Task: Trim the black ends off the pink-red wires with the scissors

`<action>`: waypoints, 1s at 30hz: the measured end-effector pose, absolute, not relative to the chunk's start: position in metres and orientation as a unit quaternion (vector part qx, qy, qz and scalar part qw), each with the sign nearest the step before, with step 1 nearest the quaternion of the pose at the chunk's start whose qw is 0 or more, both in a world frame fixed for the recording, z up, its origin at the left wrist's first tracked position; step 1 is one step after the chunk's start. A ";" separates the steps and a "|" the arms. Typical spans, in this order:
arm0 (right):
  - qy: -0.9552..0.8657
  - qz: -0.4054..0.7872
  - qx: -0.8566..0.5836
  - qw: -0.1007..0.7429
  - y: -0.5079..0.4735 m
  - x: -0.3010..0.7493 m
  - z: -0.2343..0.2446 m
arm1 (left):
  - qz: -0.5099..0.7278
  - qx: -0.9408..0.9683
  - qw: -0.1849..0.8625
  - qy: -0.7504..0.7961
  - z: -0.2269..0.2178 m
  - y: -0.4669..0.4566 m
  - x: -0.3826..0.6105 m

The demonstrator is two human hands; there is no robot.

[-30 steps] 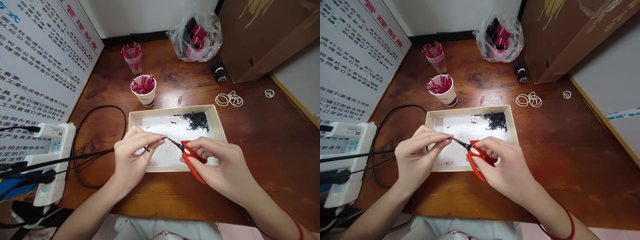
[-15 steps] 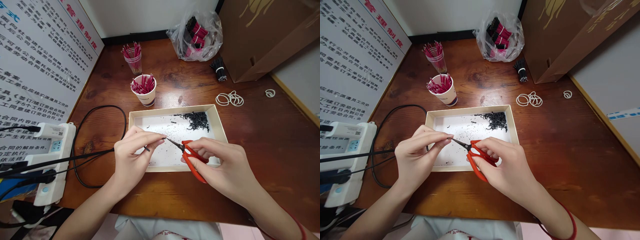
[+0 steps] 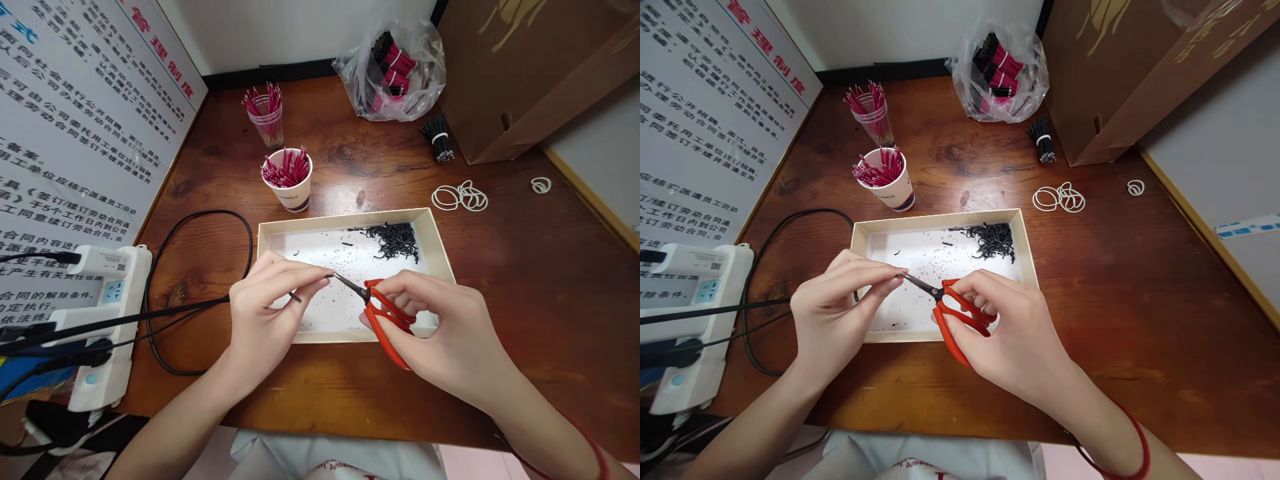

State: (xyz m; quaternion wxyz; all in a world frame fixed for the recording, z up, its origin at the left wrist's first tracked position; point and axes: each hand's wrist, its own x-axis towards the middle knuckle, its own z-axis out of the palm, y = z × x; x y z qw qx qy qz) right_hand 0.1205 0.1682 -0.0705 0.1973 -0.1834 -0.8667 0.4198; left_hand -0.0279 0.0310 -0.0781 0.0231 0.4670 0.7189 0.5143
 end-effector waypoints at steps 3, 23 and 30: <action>-0.869 0.417 -0.182 0.197 0.168 0.120 -0.070 | 0.513 0.470 0.020 0.718 -0.078 0.031 -0.028; -0.868 0.425 -0.179 0.183 0.170 0.124 -0.071 | 0.516 0.474 0.024 0.713 -0.079 0.031 -0.028; -0.872 0.415 -0.170 0.195 0.171 0.124 -0.071 | 0.515 0.478 0.030 0.711 -0.078 0.031 -0.029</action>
